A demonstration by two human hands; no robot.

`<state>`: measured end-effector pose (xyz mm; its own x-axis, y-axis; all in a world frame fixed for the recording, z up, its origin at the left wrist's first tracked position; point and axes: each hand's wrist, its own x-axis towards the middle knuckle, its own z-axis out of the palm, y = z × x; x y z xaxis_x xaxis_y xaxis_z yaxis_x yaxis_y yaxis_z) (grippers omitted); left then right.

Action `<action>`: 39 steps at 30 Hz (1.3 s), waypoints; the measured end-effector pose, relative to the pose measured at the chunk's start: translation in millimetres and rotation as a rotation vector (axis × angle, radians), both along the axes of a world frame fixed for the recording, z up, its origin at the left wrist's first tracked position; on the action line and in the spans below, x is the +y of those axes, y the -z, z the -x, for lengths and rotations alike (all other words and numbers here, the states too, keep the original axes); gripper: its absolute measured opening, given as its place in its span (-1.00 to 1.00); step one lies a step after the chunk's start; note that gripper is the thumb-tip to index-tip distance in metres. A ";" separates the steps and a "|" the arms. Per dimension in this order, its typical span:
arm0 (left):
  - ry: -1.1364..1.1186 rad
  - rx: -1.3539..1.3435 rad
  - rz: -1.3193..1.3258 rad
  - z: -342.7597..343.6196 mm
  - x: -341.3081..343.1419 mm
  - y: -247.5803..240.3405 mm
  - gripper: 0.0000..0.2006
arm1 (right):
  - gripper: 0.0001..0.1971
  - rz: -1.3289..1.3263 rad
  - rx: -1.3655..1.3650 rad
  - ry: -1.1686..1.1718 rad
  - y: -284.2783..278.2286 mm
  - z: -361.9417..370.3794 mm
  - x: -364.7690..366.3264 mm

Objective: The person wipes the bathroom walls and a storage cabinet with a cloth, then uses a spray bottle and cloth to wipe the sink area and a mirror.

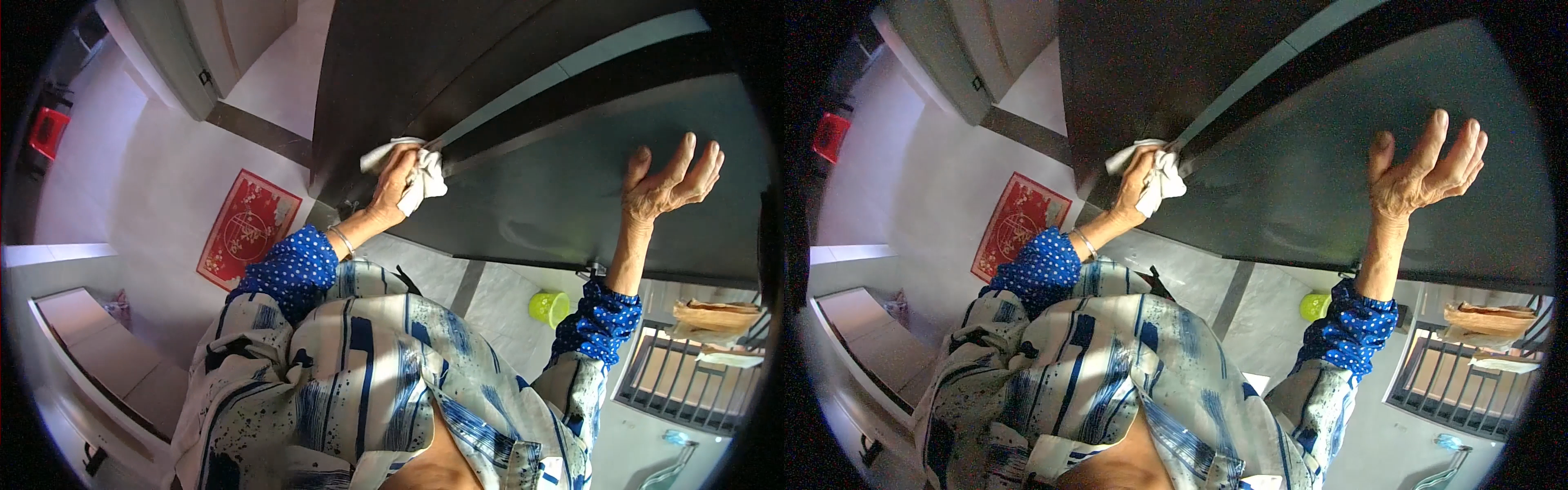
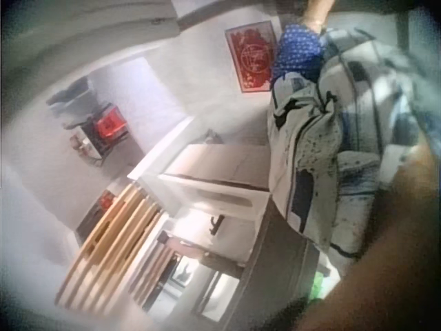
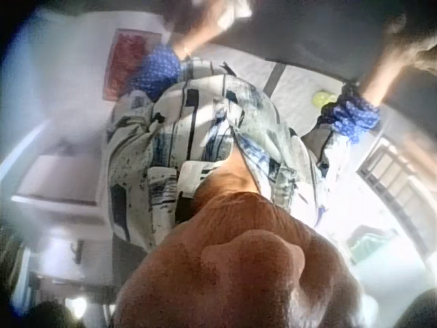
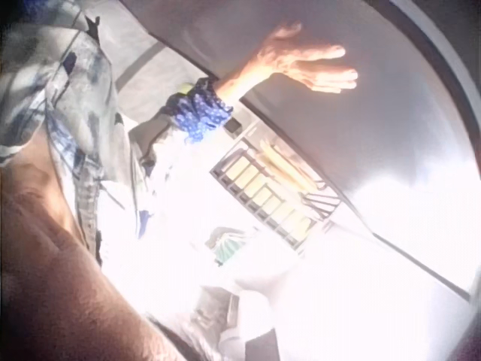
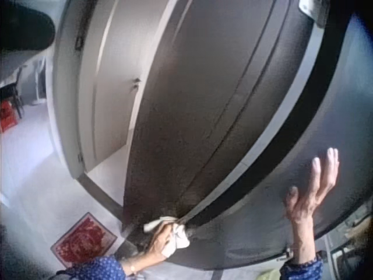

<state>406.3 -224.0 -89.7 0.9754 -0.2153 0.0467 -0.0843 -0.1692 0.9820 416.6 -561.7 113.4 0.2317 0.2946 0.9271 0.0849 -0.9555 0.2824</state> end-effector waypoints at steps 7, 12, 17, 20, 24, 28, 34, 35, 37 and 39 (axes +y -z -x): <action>0.214 -0.999 0.250 -67.9 -113.6 -206.6 -0.57 | -0.41 -0.042 0.073 0.005 29.4 -2.7 1.1; -0.069 -1.442 0.240 -105.7 -176.3 -273.9 -0.65 | -0.45 -0.059 0.084 0.014 29.8 -17.0 12.0; 0.138 -0.918 -0.189 -31.0 -48.2 -82.7 -0.32 | -0.46 -0.036 0.017 -0.028 20.8 -35.1 13.7; 0.102 -0.384 -0.446 18.0 22.5 20.8 -0.54 | -0.44 -0.047 0.005 -0.011 17.7 -27.6 2.8; 0.035 -0.383 -0.381 5.1 16.8 -6.0 -0.55 | -0.44 -0.081 -0.013 -0.011 28.0 -32.7 5.7; 0.099 -0.923 0.008 -42.1 -90.9 -149.5 -0.56 | -0.44 0.013 -0.103 0.078 -0.8 -27.8 -17.2; -0.002 -1.340 -0.009 -45.6 -152.1 -170.6 -0.54 | -0.48 0.109 -0.145 0.169 -36.8 -5.7 -37.4; 0.048 -1.270 0.000 -44.4 -139.6 -151.1 -0.54 | -0.47 0.132 -0.165 0.181 -42.6 -1.7 -41.2; 0.063 -1.096 0.068 -39.9 -116.5 -117.4 -0.52 | -0.46 0.185 -0.187 0.210 -54.5 7.9 -58.0; -0.022 -0.908 0.135 -40.6 -102.8 -99.8 -0.54 | -0.49 0.261 -0.225 0.314 -64.5 16.3 -65.2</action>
<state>446.9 -326.8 10.1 0.5559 -0.1344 0.8203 -0.8311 -0.0685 0.5520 400.3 -626.8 177.9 0.1489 0.4723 0.8687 -0.2878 -0.8198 0.4951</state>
